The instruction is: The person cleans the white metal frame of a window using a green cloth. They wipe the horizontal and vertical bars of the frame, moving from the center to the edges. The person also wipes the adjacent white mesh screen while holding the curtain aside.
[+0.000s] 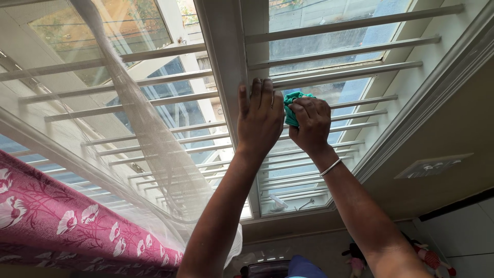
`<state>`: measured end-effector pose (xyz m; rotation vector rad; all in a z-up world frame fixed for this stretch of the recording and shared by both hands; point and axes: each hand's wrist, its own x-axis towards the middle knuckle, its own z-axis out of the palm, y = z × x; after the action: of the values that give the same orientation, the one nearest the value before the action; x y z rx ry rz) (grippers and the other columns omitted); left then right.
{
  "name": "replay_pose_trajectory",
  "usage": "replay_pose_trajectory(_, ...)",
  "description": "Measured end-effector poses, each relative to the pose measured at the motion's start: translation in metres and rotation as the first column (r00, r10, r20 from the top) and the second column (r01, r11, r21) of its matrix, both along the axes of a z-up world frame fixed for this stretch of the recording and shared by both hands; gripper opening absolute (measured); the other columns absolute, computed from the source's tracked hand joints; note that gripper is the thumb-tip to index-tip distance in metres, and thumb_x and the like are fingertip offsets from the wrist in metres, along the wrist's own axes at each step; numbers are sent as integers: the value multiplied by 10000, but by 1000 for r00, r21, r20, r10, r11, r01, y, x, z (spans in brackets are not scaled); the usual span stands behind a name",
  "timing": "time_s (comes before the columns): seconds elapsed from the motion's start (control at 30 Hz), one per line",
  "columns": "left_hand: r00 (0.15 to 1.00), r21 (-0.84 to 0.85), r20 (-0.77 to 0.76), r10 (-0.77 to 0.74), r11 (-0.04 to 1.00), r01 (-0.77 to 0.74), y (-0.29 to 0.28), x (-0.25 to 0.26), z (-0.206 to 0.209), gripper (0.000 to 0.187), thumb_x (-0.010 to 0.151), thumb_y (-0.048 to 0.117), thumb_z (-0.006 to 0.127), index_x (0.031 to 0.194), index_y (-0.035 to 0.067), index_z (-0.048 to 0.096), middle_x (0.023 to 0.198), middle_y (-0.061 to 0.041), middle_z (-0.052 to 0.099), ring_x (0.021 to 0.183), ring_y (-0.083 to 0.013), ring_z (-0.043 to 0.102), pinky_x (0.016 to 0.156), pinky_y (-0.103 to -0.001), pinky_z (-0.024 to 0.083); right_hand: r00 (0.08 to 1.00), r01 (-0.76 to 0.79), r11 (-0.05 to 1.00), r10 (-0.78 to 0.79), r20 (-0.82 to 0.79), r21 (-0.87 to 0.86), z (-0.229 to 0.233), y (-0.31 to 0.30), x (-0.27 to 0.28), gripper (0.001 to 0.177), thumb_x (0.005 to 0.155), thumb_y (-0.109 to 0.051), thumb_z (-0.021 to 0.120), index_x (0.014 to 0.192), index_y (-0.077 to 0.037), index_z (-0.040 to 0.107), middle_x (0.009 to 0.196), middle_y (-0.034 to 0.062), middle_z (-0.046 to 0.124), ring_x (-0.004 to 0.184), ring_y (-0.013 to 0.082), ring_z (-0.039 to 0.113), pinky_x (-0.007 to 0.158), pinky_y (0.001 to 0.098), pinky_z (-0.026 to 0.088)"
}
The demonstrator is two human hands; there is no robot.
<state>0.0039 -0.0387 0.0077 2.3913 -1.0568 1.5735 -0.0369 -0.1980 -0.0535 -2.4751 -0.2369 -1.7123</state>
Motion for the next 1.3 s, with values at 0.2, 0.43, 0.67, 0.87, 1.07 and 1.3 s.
replay_pose_trajectory(0.2, 997, 107, 63, -35, 994, 28, 5, 1, 31, 289, 952, 216, 623, 1187, 54, 667, 1152, -187, 681, 1160, -324, 654, 1213, -424, 308, 1000, -8, 1000, 8, 24, 5, 0, 1, 2, 234, 873, -66, 750, 1096, -84, 679, 1157, 79, 682, 1179, 285, 631, 1062, 473, 464)
replay_pose_trajectory(0.43, 993, 189, -94, 72, 981, -53, -19, 13, 40, 303, 875, 208, 683, 1090, -5, 678, 996, -163, 694, 936, -264, 687, 944, -383, 501, 1000, -14, 1000, 14, -9, 13, 1, 2, -2, 290, 834, -45, 714, 1118, -82, 666, 1195, 85, 672, 1222, 307, 615, 1104, 496, 448)
replay_pose_trajectory(0.67, 955, 165, -271, 125, 983, -82, -40, 28, 41, 106, 861, 161, 670, 830, 78, 611, 838, -132, 667, 810, -240, 701, 701, -339, 568, 1000, -18, 1000, 18, -7, 12, 4, 4, -6, 264, 868, -71, 691, 1130, -80, 662, 1208, 95, 659, 1250, 321, 600, 1117, 514, 436)
replay_pose_trajectory(0.87, 989, 130, -85, 124, 985, -112, -37, 28, 34, 85, 905, 172, 629, 860, 106, 600, 783, -74, 619, 740, -217, 650, 677, -357, 517, 999, -25, 999, 26, -19, 31, 1, 1, -4, 261, 894, -84, 653, 1154, -80, 669, 1245, 103, 658, 1294, 323, 581, 1152, 528, 410)
replay_pose_trajectory(1.07, 985, 115, -114, 131, 986, -118, -37, 22, 36, 136, 938, 230, 618, 864, 118, 600, 790, -66, 608, 751, -227, 628, 709, -381, 496, 998, -44, 998, 46, -46, 45, -8, -4, -8, 301, 923, -71, 635, 1220, -92, 675, 1317, 103, 638, 1350, 335, 540, 1193, 548, 367)
replay_pose_trajectory(1.3, 975, 135, -169, 141, 984, -119, -38, 19, 42, 177, 917, 297, 648, 890, 123, 627, 837, -58, 630, 802, -231, 636, 733, -394, 489, 996, -70, 996, 73, -58, 46, -8, -9, -11, 312, 939, -67, 628, 1242, -115, 683, 1346, 90, 637, 1371, 322, 530, 1203, 541, 367)
